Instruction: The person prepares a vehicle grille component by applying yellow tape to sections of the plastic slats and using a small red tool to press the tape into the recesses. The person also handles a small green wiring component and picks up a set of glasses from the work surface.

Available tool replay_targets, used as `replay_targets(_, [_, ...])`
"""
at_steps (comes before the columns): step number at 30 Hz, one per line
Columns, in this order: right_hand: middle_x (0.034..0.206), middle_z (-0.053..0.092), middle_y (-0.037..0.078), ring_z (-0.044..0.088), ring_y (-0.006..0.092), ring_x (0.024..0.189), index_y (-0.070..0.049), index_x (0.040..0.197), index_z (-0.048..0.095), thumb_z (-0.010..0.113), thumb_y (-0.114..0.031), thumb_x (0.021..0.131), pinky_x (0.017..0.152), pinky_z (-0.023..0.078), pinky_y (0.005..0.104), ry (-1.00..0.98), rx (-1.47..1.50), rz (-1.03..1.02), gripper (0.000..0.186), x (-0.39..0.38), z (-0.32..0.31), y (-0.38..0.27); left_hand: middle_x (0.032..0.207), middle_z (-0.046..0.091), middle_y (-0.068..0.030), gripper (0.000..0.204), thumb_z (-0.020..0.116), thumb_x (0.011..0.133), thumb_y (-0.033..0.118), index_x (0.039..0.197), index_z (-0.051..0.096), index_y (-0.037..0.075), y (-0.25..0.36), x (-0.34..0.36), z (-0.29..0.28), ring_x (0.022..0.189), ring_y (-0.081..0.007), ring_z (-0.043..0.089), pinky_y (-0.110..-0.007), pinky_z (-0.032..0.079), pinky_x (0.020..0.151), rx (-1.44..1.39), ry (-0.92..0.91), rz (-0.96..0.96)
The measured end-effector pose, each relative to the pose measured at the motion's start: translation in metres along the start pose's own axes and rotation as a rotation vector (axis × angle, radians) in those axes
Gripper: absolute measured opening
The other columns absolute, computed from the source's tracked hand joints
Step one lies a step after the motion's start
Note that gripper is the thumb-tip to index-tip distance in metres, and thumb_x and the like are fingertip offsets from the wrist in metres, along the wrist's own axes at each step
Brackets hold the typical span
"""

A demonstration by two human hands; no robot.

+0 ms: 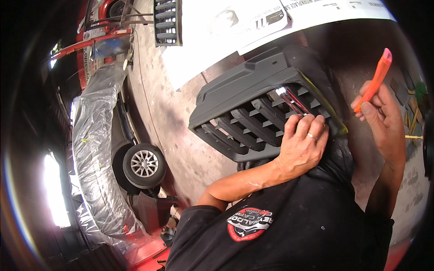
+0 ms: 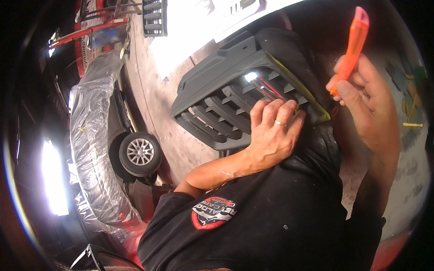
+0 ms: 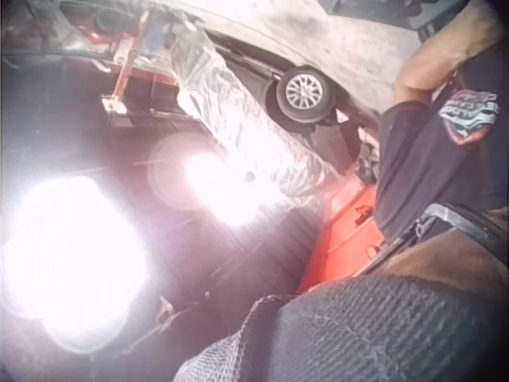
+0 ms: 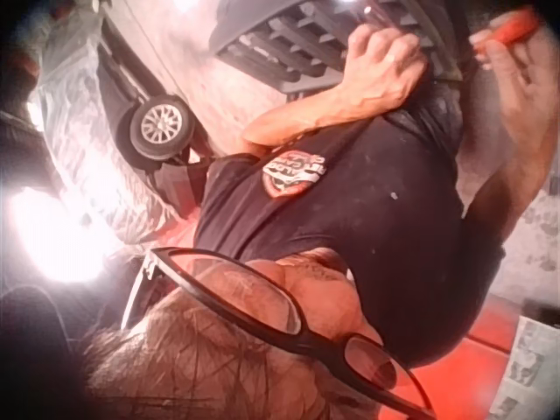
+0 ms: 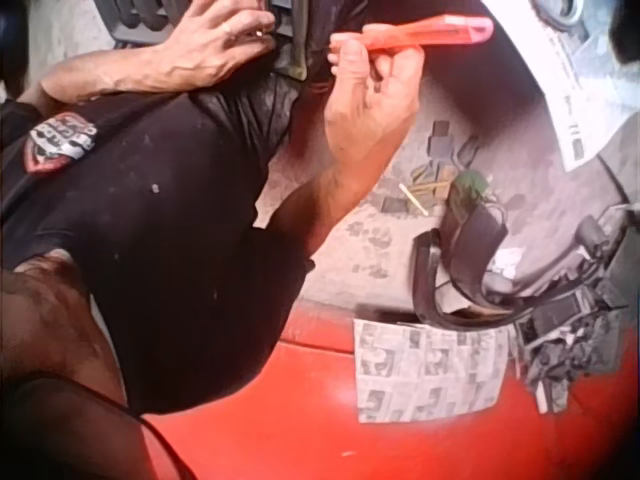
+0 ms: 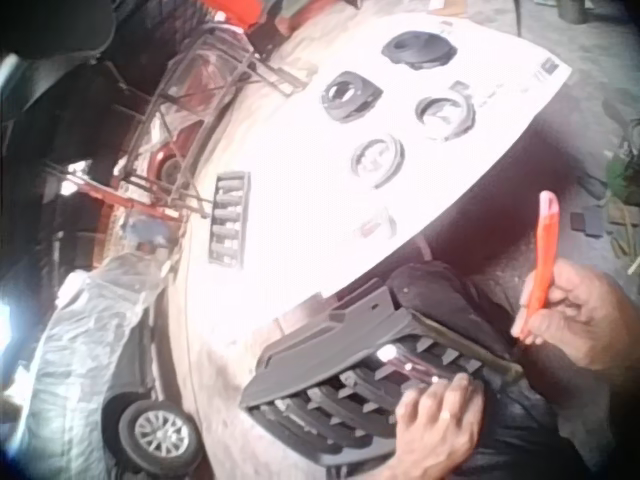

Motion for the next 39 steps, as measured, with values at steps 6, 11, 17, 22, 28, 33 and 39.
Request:
replay_targets(6, [0.095,0.064,0.007,0.056,0.0088,0.083,0.0,0.126,0.051,0.055,-0.015,0.101,0.077,0.045,0.0231,0.057,-0.073,-0.03,0.029,-0.001,-0.012,0.0,0.114,0.057,-0.0085,0.03,0.067,0.07,0.017,0.097,0.069,0.004,0.002,-0.005,0.008,0.105,-0.0231,0.054,-0.043,0.039,0.093,0.058,-0.029,0.007])
replay_targets(11, [0.097,0.064,0.007,0.055,0.0092,0.084,0.0,0.127,0.05,0.055,-0.014,0.101,0.077,0.045,0.0243,0.084,-0.099,-0.001,0.03,-0.011,-0.024,0.014,0.115,0.058,-0.0098,0.027,0.065,0.072,0.017,0.095,0.07,0.003,0.001,-0.009,0.012,0.106,-0.0246,0.054,-0.043,0.039,0.093,0.096,-0.028,0.053])
replay_targets(17, [0.099,0.064,0.008,0.055,0.01,0.084,0.001,0.127,0.05,0.054,-0.012,0.101,0.077,0.045,0.0252,0.092,-0.082,0.007,0.029,-0.016,-0.025,0.014,0.116,0.058,-0.0101,0.028,0.065,0.072,0.017,0.096,0.07,0.003,0.0,-0.017,0.013,0.106,-0.0256,0.054,-0.043,0.04,0.091,0.051,-0.037,0.033])
replay_targets(22, [0.098,0.063,0.007,0.055,0.0098,0.085,0.0,0.125,0.051,0.055,-0.013,0.101,0.079,0.045,0.0247,0.106,-0.049,0.021,0.028,-0.016,-0.019,0.014,0.107,0.056,-0.0069,0.032,0.074,0.071,0.018,0.103,0.07,0.012,-0.02,-0.029,-0.014,0.099,-0.0238,0.055,-0.041,0.039,0.084,-0.046,0.016,-0.06])
replay_targets(28, [0.093,0.061,0.005,0.057,0.0105,0.086,-0.001,0.12,0.051,0.059,-0.012,0.098,0.081,0.045,0.0258,0.044,-0.051,0.05,0.026,-0.006,-0.01,0.006,0.107,0.056,-0.0055,0.031,0.079,0.072,0.02,0.101,0.072,0.016,-0.024,-0.016,-0.01,0.098,-0.0243,0.055,-0.042,0.039,0.083,-0.039,0.05,-0.113])
replay_targets(33, [0.093,0.057,0.005,0.058,0.0114,0.086,0.001,0.122,0.05,0.058,-0.01,0.096,0.08,0.046,0.0266,0.061,-0.092,0.055,0.029,-0.013,-0.016,-0.004,0.111,0.058,-0.0101,0.035,0.062,0.075,0.02,0.105,0.071,0.007,-0.017,-0.007,-0.013,0.101,-0.0264,0.055,-0.045,0.039,0.089,-0.09,-0.024,0.033])
replay_targets(39, [0.087,0.052,0.002,0.056,0.0094,0.078,-0.001,0.116,0.048,0.057,-0.007,0.096,0.072,0.046,0.0247,0.1,-0.052,0.026,0.023,-0.017,-0.02,-0.007,0.118,0.059,-0.0123,0.032,0.06,0.078,0.023,0.102,0.07,0.004,0.004,-0.008,-0.003,0.107,-0.0262,0.055,-0.04,0.042,0.092,-0.029,-0.051,0.183])
Point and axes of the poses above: each hand's wrist, its own x-axis towards the middle knuckle, its own z-axis out of the palm, y = z × x, the point moved 6 cm from there along x, towards the middle knuckle
